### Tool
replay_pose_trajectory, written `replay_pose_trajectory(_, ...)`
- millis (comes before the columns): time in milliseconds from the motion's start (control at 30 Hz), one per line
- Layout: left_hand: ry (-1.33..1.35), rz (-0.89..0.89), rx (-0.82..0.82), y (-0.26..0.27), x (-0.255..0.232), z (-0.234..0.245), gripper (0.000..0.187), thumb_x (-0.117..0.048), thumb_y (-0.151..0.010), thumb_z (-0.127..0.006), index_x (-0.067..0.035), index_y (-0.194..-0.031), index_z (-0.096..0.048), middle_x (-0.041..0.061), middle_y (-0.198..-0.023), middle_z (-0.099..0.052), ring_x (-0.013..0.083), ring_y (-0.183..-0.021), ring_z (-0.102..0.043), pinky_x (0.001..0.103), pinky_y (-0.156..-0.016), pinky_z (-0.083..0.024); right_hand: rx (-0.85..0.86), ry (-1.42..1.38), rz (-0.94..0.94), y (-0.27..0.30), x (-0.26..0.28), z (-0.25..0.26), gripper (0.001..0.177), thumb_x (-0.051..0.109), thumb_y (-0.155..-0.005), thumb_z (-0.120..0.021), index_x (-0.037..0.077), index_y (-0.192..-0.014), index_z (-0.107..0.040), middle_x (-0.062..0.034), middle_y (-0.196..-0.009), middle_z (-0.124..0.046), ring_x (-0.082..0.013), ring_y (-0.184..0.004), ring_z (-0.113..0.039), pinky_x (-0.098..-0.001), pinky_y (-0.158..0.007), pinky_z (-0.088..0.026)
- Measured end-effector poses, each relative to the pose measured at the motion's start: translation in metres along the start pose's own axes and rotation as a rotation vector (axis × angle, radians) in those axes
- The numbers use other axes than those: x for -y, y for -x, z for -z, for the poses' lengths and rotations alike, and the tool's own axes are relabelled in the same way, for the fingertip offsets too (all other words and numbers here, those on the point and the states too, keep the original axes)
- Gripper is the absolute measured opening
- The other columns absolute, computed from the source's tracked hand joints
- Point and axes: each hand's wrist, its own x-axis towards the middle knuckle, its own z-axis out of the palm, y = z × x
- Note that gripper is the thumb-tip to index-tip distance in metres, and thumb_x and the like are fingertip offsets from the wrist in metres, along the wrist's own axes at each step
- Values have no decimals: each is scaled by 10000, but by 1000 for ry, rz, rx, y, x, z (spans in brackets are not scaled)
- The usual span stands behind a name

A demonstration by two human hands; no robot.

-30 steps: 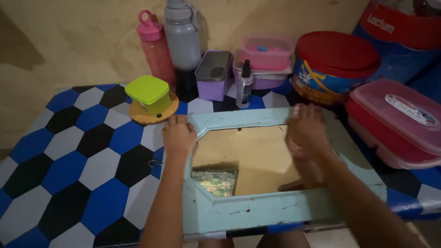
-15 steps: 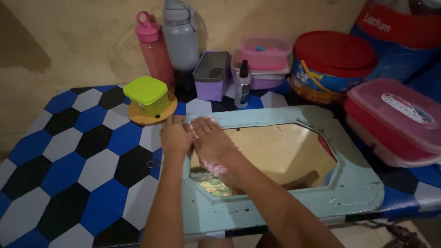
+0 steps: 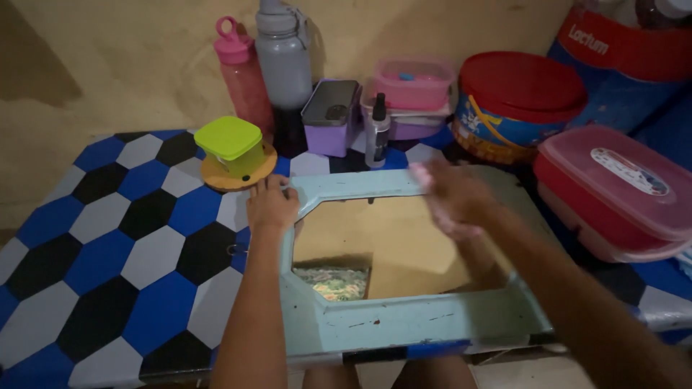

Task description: Cleaning a small mirror on a table using a cloth.

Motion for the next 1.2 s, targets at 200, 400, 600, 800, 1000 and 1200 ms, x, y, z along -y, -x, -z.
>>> replay_pose_trajectory(200,4,-30,-49,2,3,-6,338,-313,-897,-621,-155,-1195,-643,116,-1292,-594,340,-1291,-510,506,-1035,-431,78,219,61,78,-49,23,686,355,-965,-445,55,-1564,-298,-260,-1553,-366,-463,-1408,-398,-525,-1090,-398)
replay_pose_trajectory(400,-71,-48,-9,-2,2,-3,341,-329,-892,-612,-160,-1188,-637,132,-1275,-585,354,-1258,-519,535,-1016,-414,241,99,-231,125,42,43,650,360,-991,-437,166,-1598,-305,-175,-1622,-292,-422,-1436,-315,-534,-1094,-367)
replay_pose_trajectory(600,65,-141,222,-18,34,13,362,-308,-953,-579,-168,-1282,-628,151,-1300,-593,378,-1248,-539,504,-1019,-431,166,142,159,100,78,-2,650,325,-973,-494,43,-1532,-324,-258,-1572,-343,-457,-1462,-298,-574,-1116,-296)
replay_pose_trajectory(800,507,-82,-74,-9,66,-12,257,-177,-951,-562,-77,-1124,-724,201,-1121,-728,367,-1047,-705,409,-919,-538,-31,145,-47,-18,92,-83,724,393,-991,-409,0,-1575,-243,-291,-1617,-253,-467,-1493,-228,-600,-1159,-230)
replay_pose_trajectory(1000,585,-99,-121,-14,70,-20,249,-206,-1011,-528,-60,-1065,-722,190,-1042,-746,357,-1024,-718,405,-897,-542,-132,155,20,-84,141,-126,634,335,-1016,-395,-24,-1532,-310,-300,-1629,-290,-480,-1519,-256,-564,-1221,-211)
replay_pose_trajectory(1200,618,18,-127,-20,65,-13,430,-291,-1028,-420,-38,-1025,-767,188,-1084,-764,367,-1069,-698,402,-943,-523,-89,154,313,-99,206,-110,649,201,-873,-492,-39,-1476,-467,-304,-1519,-442,-449,-1452,-354,-518,-1210,-217)
